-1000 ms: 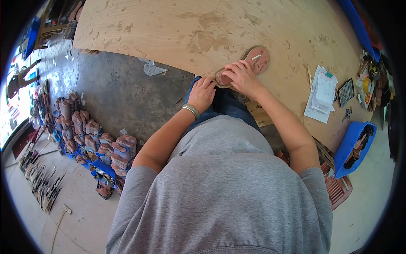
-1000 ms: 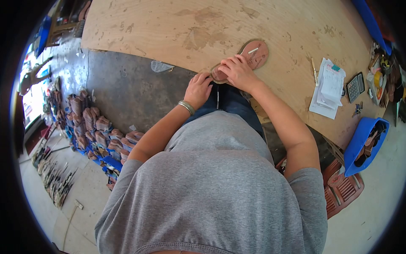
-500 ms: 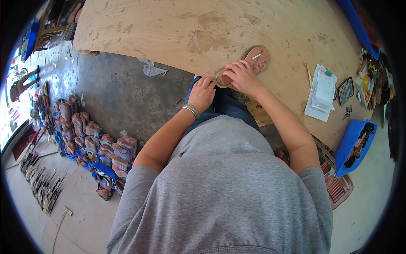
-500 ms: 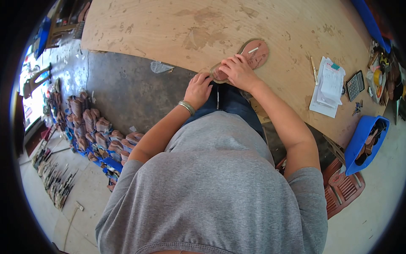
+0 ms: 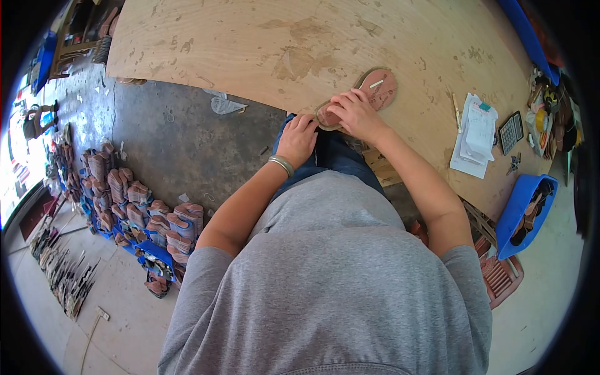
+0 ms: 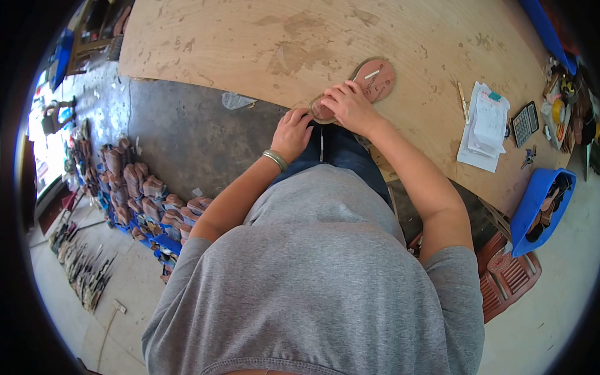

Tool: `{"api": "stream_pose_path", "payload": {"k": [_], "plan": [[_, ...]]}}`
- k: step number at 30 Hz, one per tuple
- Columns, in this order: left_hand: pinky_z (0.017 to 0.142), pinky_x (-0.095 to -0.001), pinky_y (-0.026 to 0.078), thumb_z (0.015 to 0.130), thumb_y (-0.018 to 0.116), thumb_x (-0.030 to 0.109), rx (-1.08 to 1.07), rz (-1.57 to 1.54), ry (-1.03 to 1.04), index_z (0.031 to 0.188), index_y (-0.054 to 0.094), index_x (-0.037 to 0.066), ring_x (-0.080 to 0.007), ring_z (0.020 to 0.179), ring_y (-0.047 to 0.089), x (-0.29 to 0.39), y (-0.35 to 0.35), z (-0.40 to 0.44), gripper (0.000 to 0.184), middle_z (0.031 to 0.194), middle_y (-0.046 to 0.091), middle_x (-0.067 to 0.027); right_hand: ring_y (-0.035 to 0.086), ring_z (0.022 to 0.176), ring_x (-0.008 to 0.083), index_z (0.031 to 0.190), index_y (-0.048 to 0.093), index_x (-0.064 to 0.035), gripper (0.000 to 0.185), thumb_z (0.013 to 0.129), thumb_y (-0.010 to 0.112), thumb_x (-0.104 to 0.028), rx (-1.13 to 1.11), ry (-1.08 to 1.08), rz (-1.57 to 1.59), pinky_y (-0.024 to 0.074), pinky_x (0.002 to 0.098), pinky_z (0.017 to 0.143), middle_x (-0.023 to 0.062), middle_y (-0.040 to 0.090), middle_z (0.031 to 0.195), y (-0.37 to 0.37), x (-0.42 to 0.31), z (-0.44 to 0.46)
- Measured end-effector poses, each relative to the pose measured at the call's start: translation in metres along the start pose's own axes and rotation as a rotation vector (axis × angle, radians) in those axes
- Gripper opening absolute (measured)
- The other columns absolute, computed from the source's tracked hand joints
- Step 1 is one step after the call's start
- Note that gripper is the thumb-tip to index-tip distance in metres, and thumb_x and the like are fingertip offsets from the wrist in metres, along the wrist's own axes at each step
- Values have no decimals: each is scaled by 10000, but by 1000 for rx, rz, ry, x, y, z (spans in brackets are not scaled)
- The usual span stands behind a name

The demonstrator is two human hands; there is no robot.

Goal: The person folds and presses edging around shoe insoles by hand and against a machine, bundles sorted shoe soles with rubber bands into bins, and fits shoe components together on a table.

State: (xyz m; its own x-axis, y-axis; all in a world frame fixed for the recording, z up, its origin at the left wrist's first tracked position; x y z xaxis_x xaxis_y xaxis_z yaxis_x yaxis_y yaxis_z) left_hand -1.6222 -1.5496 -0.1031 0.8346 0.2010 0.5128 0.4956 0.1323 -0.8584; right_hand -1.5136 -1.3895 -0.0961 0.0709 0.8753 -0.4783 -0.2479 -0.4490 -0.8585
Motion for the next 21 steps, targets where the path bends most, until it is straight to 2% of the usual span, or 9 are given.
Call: {"api": "stream_pose_path", "payload": {"k": [9, 13, 14, 18, 19, 21], "plan": [[946, -350, 440, 786, 650, 100, -5, -24, 14, 1113, 615, 85, -267, 1067, 543, 1, 0, 3, 330, 1181, 551, -72, 516, 1064, 226, 1010, 614, -125, 189, 827, 587, -163, 9, 21, -15, 313, 422, 1045, 49, 582, 1116, 8, 3, -3], [1032, -374, 377, 824, 620, 161, -89, -17, 57, 1250, 550, 54, -288, 1235, 474, 13, -7, 6, 444, 1361, 487, -96, 514, 1092, 224, 1012, 615, -129, 189, 834, 580, -181, 4, 35, 9, 303, 441, 1063, 54, 586, 1136, 12, 5, -2], [1032, -374, 377, 824, 620, 161, -90, -19, 63, 1250, 550, 54, -288, 1235, 474, 15, -6, 5, 444, 1361, 487, -96, 514, 1092, 224, 1012, 615, -129, 189, 834, 580, -181, 6, 39, 6, 303, 441, 1063, 54, 586, 1136, 11, 5, -2], [1131, -406, 280, 821, 638, 218, -253, 148, 178, 1422, 402, 17, -300, 1411, 323, 26, 6, 2, 676, 1518, 348, -143, 510, 1122, 248, 1061, 617, -98, 253, 830, 607, -200, 28, 40, -3, 325, 444, 1062, 89, 582, 1164, 7, 2, -5], [1131, -406, 280, 821, 638, 218, -253, 146, 185, 1422, 402, 17, -300, 1411, 323, 27, 6, 1, 676, 1518, 348, -143, 510, 1122, 248, 1061, 617, -98, 253, 830, 607, -200, 30, 45, -7, 325, 444, 1062, 89, 582, 1164, 5, 3, -7], [1150, -409, 245, 826, 634, 250, -312, 192, 187, 1449, 346, -1, -295, 1446, 247, 23, 6, -2, 730, 1553, 272, -155, 509, 1152, 270, 1100, 610, -61, 301, 839, 617, -211, 180, 257, 38, 343, 435, 1055, 116, 572, 1210, -6, 12, -14]]}}
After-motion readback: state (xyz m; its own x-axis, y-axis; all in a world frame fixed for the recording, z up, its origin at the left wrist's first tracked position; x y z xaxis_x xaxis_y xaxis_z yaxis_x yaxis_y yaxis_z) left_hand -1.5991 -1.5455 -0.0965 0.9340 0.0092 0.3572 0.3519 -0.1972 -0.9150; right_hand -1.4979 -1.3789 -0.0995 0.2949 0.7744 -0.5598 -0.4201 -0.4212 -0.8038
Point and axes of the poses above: each hand's wrist, its own z-axis towards the middle knuckle, its own y-axis out of the palm, x = y × z, the point moved 3 cm from there along z, towards the middle knuckle
